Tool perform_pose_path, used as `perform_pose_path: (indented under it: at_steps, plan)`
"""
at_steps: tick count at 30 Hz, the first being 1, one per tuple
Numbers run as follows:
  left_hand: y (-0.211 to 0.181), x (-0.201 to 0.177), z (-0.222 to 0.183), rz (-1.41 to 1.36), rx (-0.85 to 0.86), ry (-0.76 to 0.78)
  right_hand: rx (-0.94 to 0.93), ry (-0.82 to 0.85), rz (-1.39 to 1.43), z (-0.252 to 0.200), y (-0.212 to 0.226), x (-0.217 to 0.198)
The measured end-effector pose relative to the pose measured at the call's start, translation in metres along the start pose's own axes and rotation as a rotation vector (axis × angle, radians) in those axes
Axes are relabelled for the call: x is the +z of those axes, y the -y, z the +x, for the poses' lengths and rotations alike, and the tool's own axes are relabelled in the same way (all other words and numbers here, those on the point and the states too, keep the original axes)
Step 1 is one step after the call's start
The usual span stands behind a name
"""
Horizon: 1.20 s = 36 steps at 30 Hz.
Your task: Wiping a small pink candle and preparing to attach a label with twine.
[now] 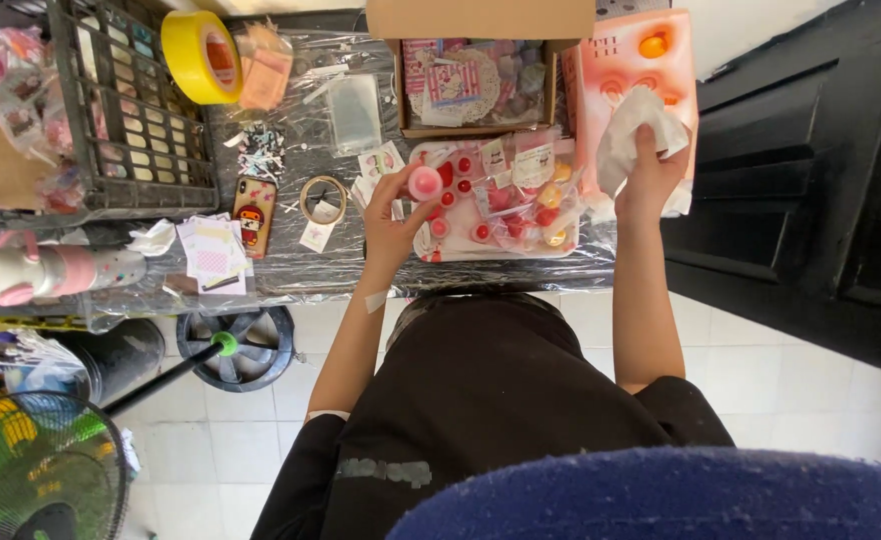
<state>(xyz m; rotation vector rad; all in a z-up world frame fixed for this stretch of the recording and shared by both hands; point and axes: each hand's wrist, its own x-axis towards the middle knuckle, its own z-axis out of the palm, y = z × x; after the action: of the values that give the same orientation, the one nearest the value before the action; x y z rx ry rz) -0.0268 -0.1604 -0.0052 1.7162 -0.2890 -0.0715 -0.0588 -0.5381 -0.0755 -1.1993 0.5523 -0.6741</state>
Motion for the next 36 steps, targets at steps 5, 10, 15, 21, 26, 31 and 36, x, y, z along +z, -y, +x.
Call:
perform_pose_path:
  at_steps: [5, 10, 15, 21, 26, 31, 36]
  plan:
    - [0.015, 0.016, -0.027, -0.062, -0.076, -0.110, 0.013, 0.037, 0.113, 0.038, -0.002, 0.019]
    - [0.021, 0.005, -0.060, -0.008, -0.178, -0.279, -0.059, 0.314, -0.220, 0.093, -0.076, 0.020]
    - [0.038, 0.003, -0.090, -0.074, -0.169, -0.365, -0.827, 0.697, -1.163, 0.126, -0.120, 0.031]
    - [0.036, 0.017, -0.101, -0.056, -0.169, -0.386, -0.296, 0.745, -1.015, 0.198, -0.279, -0.018]
    - [0.024, 0.024, -0.099, -0.066, -0.216, -0.364, 0.395, 0.667, -0.381, 0.192, -0.279, -0.017]
    - [0.030, 0.034, -0.096, 0.061, -0.223, -0.312, -0.399, 0.671, -1.065, 0.111, -0.148, 0.027]
    - [0.050, 0.042, -0.101, -0.068, -0.308, -0.281, -0.437, 0.632, -1.257, 0.057, -0.063, 0.051]
